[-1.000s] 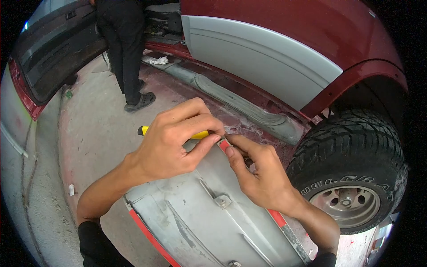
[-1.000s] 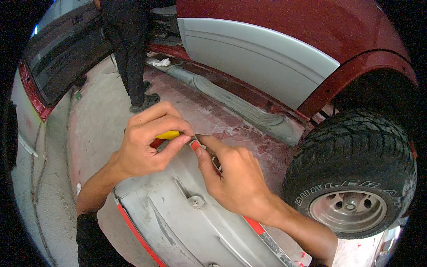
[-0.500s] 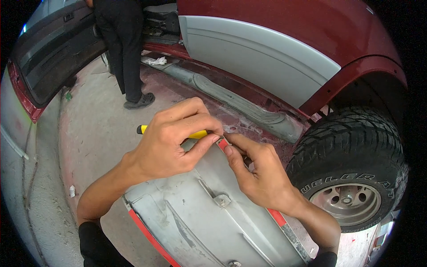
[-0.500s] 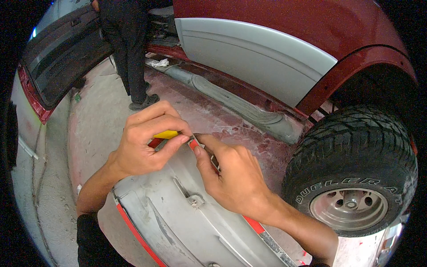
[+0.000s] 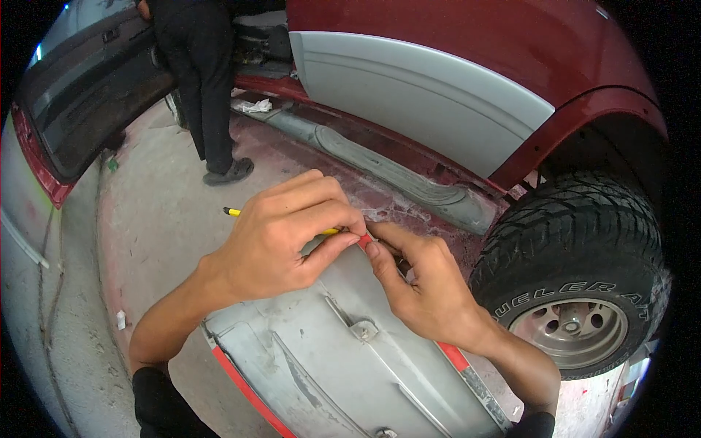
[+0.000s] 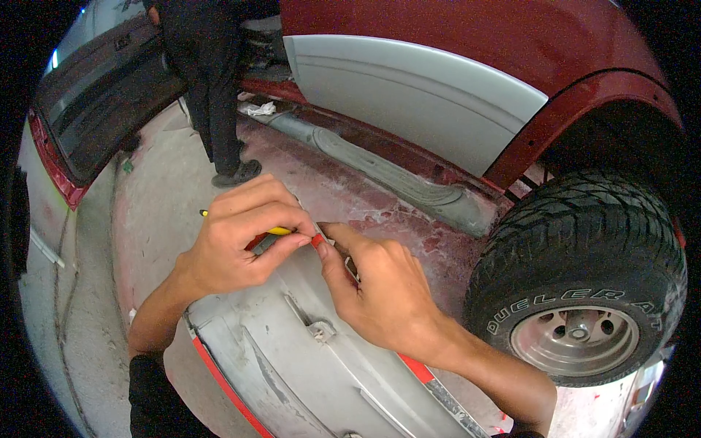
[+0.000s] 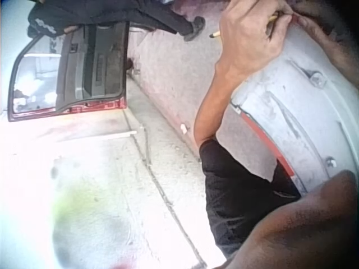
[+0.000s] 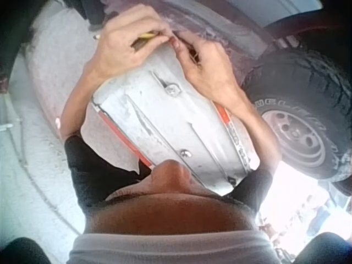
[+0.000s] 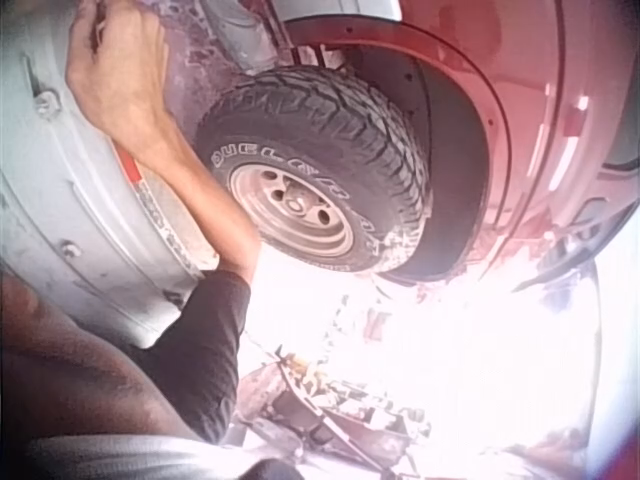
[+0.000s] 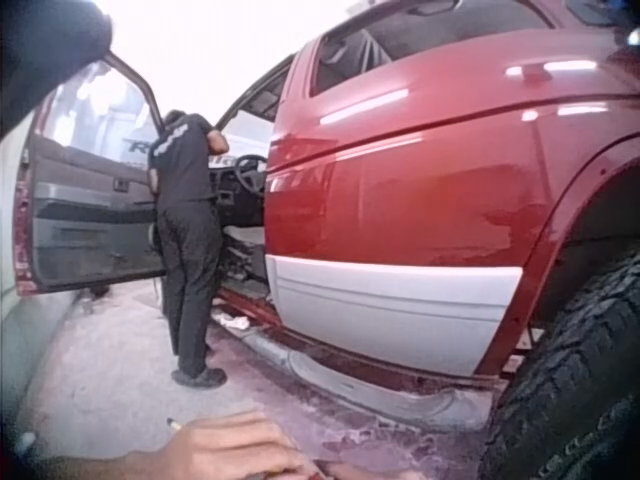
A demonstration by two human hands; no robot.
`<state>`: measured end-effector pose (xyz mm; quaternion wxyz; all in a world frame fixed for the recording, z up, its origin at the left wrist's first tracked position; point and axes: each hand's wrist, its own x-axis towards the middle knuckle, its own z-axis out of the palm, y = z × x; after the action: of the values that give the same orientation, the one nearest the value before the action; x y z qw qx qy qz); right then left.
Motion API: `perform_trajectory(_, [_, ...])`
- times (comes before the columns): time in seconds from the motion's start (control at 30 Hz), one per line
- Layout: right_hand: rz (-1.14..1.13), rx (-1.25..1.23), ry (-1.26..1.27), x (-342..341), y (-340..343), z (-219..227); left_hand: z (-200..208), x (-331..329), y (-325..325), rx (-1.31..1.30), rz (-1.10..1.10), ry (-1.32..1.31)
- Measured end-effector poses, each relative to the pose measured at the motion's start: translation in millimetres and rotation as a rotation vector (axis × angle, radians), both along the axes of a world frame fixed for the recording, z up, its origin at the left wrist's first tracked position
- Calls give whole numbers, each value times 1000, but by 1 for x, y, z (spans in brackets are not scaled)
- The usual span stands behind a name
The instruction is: Applying adhesive tape and trimming it on a vehicle body trim piece.
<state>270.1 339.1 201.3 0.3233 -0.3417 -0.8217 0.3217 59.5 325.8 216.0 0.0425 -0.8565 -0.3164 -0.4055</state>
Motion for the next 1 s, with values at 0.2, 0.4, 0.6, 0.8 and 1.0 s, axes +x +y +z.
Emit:
perform_trajectory(0.2, [-5,6,22,0,2,-6,0,1,0,15,-10,41])
perform_trajectory(0.4, [-9,24,51,-1,-2,-3,1,2,-3,79,91,-106])
perform_trajectory(0.6, [-3,22,18,0,1,-3,-4,5,-9,-142,196,-235])
perform_trajectory(0.8, [-6,19,36,-2,0,-2,-3,1,-6,-151,172,-65])
perform_trajectory(1.0, [-15,45,4,2,-3,0,-6,9,-6,-108,122,-65])
